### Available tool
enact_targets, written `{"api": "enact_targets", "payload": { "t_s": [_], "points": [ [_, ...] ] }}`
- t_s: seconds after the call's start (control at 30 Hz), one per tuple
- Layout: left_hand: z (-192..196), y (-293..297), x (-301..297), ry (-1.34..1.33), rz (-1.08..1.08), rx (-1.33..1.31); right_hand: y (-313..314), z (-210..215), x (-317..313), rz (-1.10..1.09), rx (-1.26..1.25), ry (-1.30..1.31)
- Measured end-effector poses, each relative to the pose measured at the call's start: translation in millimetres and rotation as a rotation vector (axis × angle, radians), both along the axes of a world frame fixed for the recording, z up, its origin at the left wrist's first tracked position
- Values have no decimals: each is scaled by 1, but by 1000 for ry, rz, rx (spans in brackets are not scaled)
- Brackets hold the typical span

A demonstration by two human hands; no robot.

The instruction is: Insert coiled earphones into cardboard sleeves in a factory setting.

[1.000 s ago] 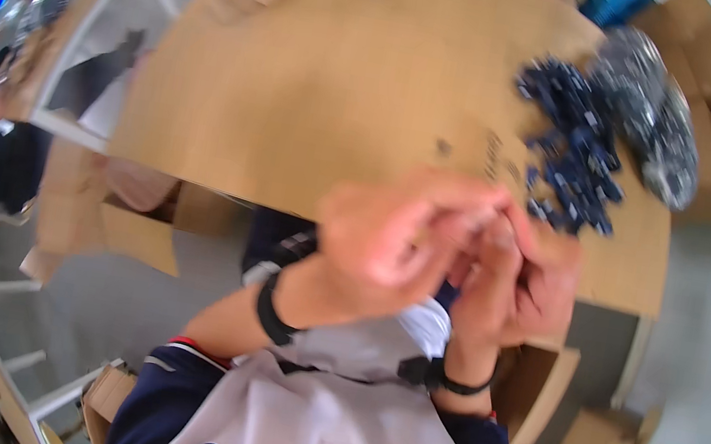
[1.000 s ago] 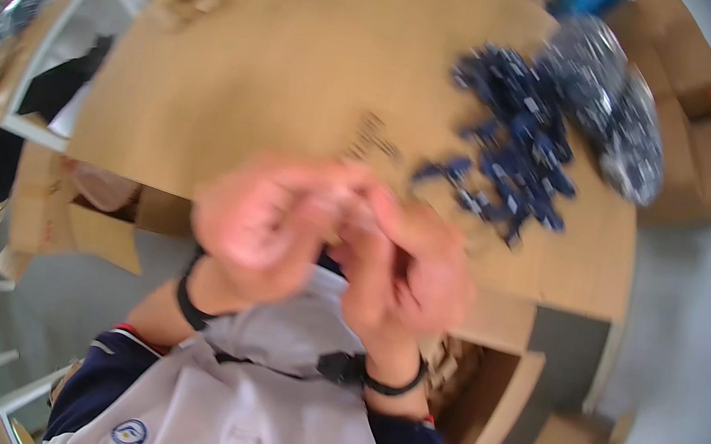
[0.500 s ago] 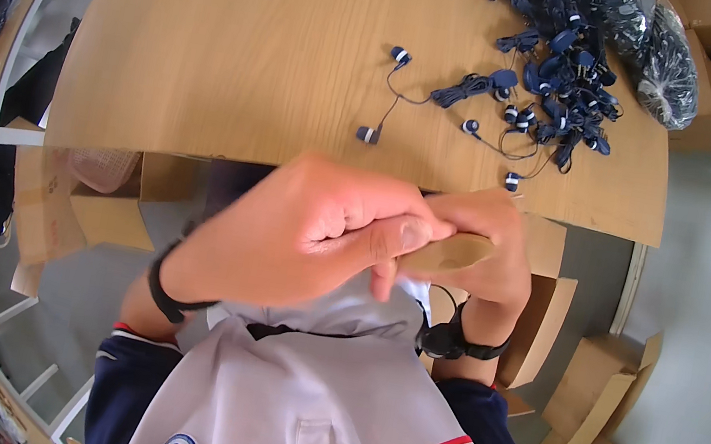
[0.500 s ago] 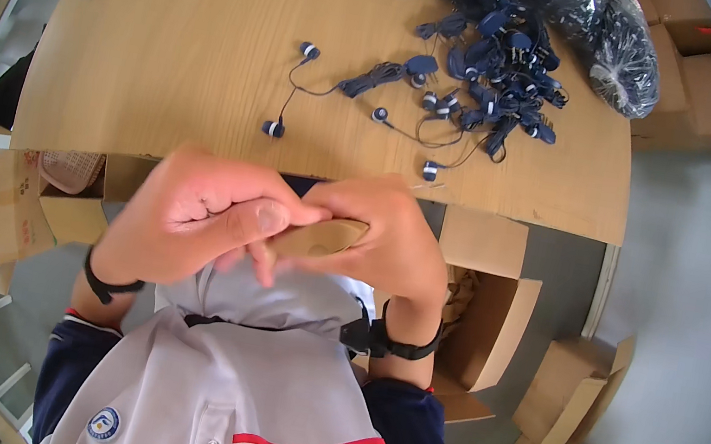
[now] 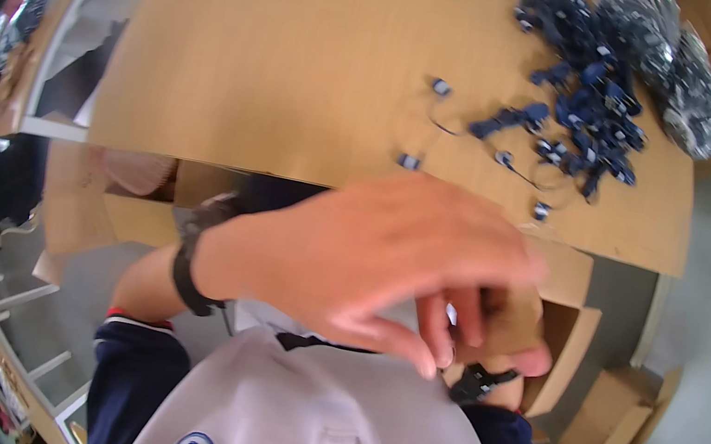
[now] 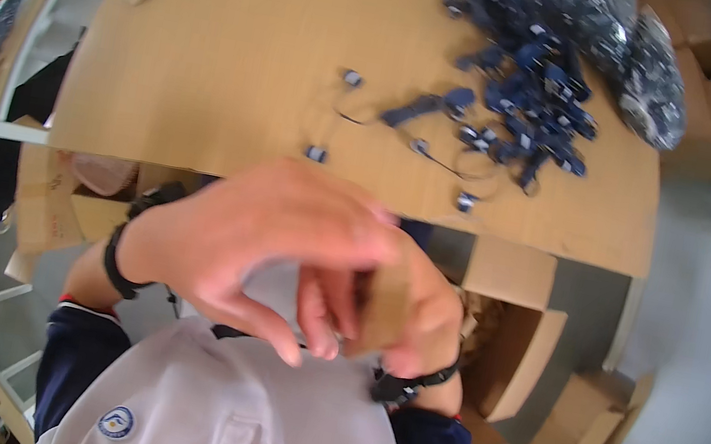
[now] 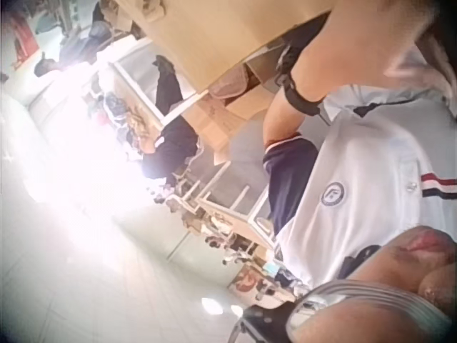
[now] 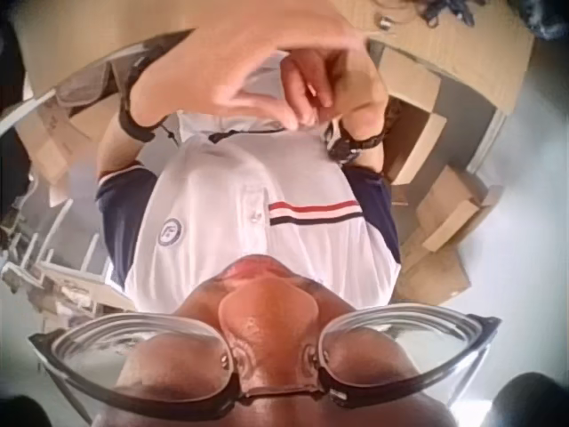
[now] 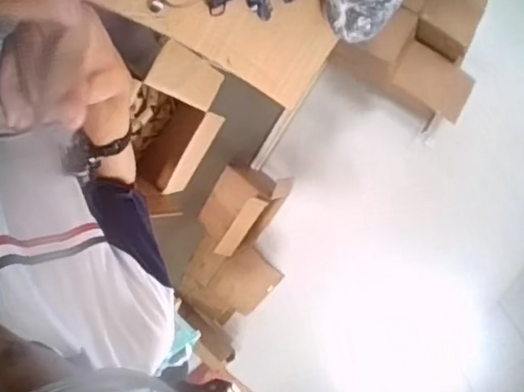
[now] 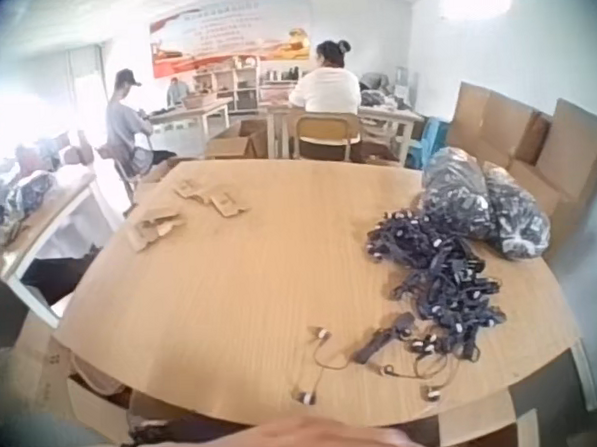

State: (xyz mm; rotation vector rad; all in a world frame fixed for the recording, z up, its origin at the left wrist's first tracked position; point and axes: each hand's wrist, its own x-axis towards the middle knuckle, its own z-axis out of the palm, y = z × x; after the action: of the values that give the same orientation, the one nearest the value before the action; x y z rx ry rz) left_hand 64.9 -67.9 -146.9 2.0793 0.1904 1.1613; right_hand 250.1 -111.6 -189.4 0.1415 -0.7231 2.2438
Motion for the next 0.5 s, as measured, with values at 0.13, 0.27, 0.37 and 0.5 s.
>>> {"api": "enact_targets", "payload": {
  "t_s": [0.13, 0.27, 0.37, 0.5],
  "points": [
    [15, -18, 8, 84, 220, 370, -29, 3, 6, -285, -318, -34],
    [12, -16, 21, -64, 327, 365, -37, 12, 23, -476, -361, -240],
    [32, -10, 23, 263, 480, 440, -23, 43, 12, -1067, 240, -899],
    [51, 27, -43, 567, 685, 81, -18, 49, 113, -2086, 667, -1252]
  ]
}}
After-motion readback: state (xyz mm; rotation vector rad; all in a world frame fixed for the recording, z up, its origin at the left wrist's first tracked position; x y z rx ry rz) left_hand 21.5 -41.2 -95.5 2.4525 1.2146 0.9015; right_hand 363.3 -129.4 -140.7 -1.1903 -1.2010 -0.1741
